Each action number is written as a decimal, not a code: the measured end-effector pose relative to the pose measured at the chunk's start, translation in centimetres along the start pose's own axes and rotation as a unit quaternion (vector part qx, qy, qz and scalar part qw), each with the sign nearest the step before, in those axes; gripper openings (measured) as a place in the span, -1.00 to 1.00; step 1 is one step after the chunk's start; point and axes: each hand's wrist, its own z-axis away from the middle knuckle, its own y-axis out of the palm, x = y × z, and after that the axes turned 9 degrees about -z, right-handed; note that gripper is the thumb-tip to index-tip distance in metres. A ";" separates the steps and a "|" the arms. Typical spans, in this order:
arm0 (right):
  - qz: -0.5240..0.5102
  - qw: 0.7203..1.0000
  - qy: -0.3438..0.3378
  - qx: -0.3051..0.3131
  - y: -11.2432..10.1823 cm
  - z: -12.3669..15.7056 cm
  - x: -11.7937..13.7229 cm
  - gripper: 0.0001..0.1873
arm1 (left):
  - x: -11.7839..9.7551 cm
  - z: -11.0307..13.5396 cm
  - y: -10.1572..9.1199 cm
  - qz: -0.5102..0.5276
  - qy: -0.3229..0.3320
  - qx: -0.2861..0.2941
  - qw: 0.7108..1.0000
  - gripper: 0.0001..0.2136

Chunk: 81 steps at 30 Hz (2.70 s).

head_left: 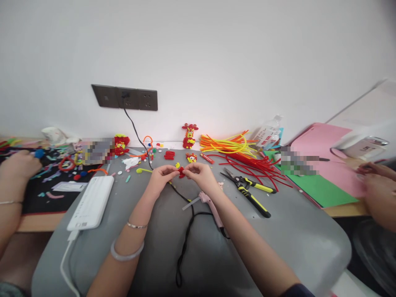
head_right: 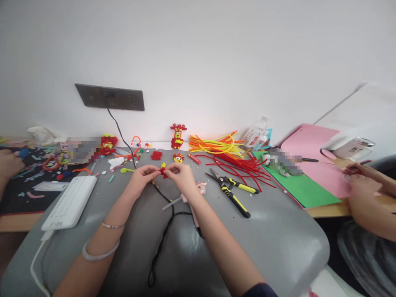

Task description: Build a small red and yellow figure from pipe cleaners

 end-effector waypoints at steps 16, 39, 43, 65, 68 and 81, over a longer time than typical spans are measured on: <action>0.042 0.999 -0.013 -0.002 0.2 0.0 0.3 -0.83 | 0.3 -0.1 0.1 -0.001 0.008 -0.007 1.000 -0.76; 0.115 0.993 -0.024 -0.030 0.5 0.2 0.7 -0.90 | -0.4 0.2 0.2 0.003 -0.021 -0.017 1.000 -0.76; 0.151 0.987 -0.039 -0.036 0.4 0.3 0.6 -0.88 | -0.6 0.2 0.2 0.000 -0.019 -0.015 1.000 -0.77; 0.175 0.983 -0.053 -0.031 0.4 0.2 0.8 -0.89 | -0.2 0.2 0.1 -0.012 -0.019 -0.028 0.999 -0.79; 0.180 0.982 -0.053 -0.032 0.4 0.2 0.8 -0.89 | -0.3 0.2 0.1 -0.012 -0.020 -0.026 0.999 -0.77; 0.119 0.986 -0.075 -0.091 0.2 1.0 1.2 -0.72 | -0.6 0.2 0.2 0.009 -0.029 -0.028 0.999 -0.79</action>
